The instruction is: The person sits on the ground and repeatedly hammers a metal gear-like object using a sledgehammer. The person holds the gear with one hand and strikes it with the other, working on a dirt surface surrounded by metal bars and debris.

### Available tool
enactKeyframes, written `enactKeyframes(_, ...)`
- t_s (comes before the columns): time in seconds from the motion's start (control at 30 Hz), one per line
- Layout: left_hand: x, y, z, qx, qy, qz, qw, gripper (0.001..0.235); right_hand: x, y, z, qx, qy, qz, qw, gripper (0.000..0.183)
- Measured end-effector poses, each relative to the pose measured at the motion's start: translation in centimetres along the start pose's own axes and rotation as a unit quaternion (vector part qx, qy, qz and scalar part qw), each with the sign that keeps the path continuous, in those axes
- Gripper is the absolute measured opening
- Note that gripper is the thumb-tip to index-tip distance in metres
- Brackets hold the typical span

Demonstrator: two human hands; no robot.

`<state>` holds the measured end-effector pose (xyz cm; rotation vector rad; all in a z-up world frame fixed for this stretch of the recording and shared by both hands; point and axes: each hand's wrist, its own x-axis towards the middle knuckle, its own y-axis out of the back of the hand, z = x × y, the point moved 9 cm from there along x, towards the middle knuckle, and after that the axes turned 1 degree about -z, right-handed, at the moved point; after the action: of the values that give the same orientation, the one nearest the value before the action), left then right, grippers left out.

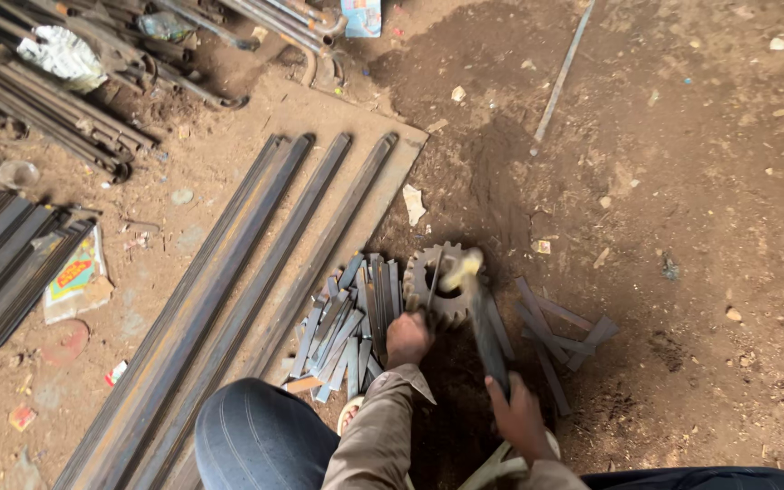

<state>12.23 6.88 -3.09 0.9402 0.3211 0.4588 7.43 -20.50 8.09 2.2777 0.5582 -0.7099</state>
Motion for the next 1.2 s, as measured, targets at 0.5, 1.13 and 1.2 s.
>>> enactKeyframes(0.5, -0.3, 0.6, 0.5, -0.37, 0.07, -0.053, 0.925, 0.043, 2.0, 0.7, 7.4, -0.072, 0.068, 0.076, 0.992, 0.063)
enactKeyframes(1.13, 0.8, 9.4, 10.0, -0.698, 0.082, -0.199, 0.683, 0.06, 6.4, -3.1, 8.9, 0.213, 0.005, -0.129, 0.968, 0.058)
enactKeyframes(1.2, 0.9, 7.4, 9.9, -0.69, 0.081, -0.219, 0.684, 0.051, 6.5, -2.6, 9.5, 0.184, -0.069, -0.131, 0.972, 0.056)
